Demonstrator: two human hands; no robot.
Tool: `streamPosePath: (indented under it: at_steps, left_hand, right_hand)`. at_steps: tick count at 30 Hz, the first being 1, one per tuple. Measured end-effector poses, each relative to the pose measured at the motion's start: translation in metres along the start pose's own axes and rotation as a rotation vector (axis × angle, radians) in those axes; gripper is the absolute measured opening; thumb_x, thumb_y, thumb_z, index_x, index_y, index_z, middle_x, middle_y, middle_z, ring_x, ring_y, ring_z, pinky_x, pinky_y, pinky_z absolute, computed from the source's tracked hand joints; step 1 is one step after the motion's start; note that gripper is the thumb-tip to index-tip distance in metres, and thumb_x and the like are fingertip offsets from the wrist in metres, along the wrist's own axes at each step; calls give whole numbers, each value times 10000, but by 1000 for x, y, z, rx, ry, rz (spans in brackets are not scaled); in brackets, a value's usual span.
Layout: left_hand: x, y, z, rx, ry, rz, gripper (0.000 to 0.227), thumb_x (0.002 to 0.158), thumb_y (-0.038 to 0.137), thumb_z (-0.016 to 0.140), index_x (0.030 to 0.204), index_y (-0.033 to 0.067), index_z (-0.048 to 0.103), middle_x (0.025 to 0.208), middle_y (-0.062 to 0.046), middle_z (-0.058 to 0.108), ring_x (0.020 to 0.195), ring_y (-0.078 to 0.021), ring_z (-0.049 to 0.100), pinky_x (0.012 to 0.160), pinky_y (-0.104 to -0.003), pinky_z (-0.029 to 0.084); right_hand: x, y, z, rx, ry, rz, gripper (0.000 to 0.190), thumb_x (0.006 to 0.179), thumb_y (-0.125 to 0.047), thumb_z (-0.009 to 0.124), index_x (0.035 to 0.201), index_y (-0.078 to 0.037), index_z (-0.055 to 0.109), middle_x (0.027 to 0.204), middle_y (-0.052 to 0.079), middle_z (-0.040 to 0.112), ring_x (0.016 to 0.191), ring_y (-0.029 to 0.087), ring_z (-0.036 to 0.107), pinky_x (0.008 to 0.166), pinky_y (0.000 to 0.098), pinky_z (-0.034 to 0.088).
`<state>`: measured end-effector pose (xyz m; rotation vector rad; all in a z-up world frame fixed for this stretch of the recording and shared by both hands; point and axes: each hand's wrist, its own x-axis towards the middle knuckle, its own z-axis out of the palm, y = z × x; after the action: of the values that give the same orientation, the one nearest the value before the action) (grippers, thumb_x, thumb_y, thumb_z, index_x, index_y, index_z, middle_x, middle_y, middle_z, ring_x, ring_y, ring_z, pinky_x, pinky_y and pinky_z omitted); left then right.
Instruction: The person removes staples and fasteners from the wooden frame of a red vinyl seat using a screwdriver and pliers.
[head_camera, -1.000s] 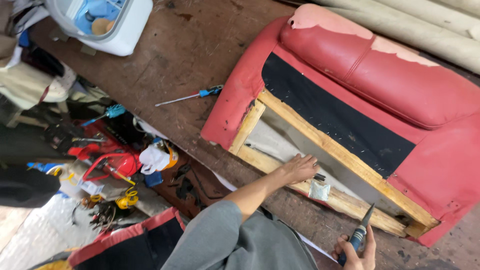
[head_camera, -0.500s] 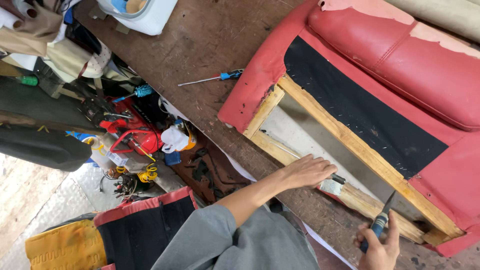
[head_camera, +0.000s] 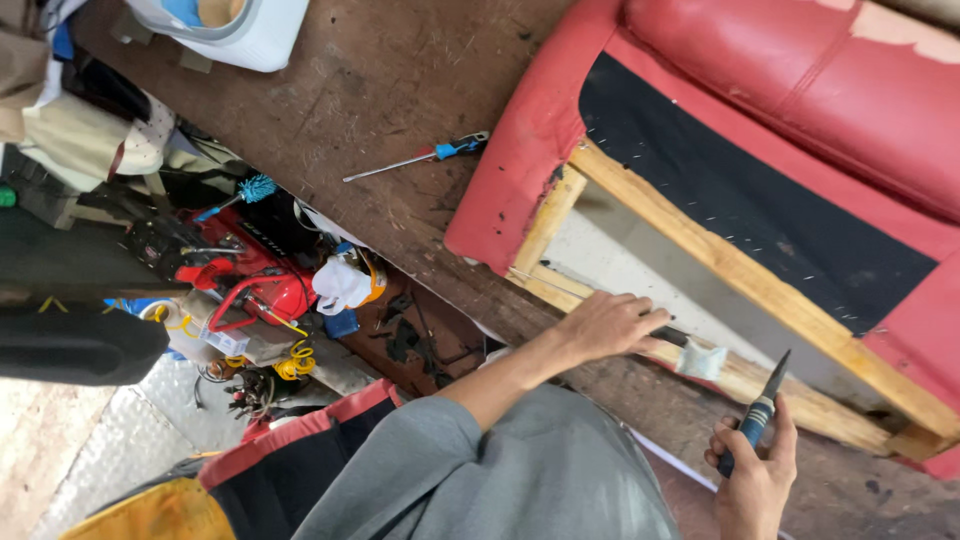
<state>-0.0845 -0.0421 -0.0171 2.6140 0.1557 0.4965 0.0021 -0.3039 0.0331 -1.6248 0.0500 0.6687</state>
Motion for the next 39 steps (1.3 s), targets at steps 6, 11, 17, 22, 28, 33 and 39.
streamPosePath:
  at_steps: [6, 11, 17, 22, 28, 33, 39]
  left_hand:
    - [-8, 4, -15, -105, -34, -27, 427, 905, 518, 656, 1167, 183, 624, 949, -47, 706, 857, -262, 753, 618, -430, 583]
    - [-10, 5, -38, -175, 11, 44, 425, 929, 483, 637, 1205, 160, 619, 1001, -64, 698, 866, -258, 751, 611, -400, 591]
    - [-12, -2, -39, -232, 24, 73, 422, 943, 486, 653, 1208, 160, 621, 962, -64, 687, 853, -252, 751, 612, -400, 587]
    - [-15, -2, -44, -283, 9, 83, 433, 910, 450, 696, 1207, 145, 617, 979, -74, 700, 868, -258, 754, 599, -407, 583]
    - [-11, 3, -47, -246, -106, 16, 438, 853, 371, 746, 1196, 131, 621, 980, -93, 742, 850, -298, 760, 647, -458, 595]
    - [-11, 2, -28, -193, -134, 7, 371, 848, 278, 721, 1164, 119, 611, 974, -141, 749, 760, -320, 756, 597, -461, 595]
    - [-17, -7, 7, -88, -201, 18, 353, 786, 186, 692, 1117, 88, 618, 844, -147, 743, 783, -340, 756, 665, -487, 595]
  right_hand:
    - [-36, 6, 52, 165, 48, 14, 860, 891, 67, 607, 1684, -99, 319, 941, 107, 615, 709, 150, 572, 594, 291, 461]
    - [-55, 1, 73, 80, 64, 12, 872, 880, 85, 604, 1688, -87, 323, 964, 107, 614, 717, 146, 552, 592, 298, 440]
    - [-63, -3, 78, 83, 88, -37, 869, 875, 102, 592, 1679, -88, 319, 960, 111, 608, 700, 141, 548, 581, 298, 442]
    - [-74, -23, 95, 37, 111, -54, 884, 854, 105, 595, 1674, -85, 325, 978, 118, 607, 709, 137, 558, 570, 285, 436]
    - [-109, -78, 133, 56, 346, -407, 903, 771, 61, 560, 1614, -76, 267, 1159, 41, 544, 822, 112, 575, 569, 261, 463]
    - [-97, -60, 125, -515, -63, -182, 977, 693, 143, 585, 1618, -85, 366, 1116, 100, 592, 734, 194, 531, 553, 289, 464]
    - [-78, -25, 122, 153, 350, -400, 895, 667, 149, 553, 1485, -69, 263, 1088, 17, 559, 751, 135, 586, 478, 260, 403]
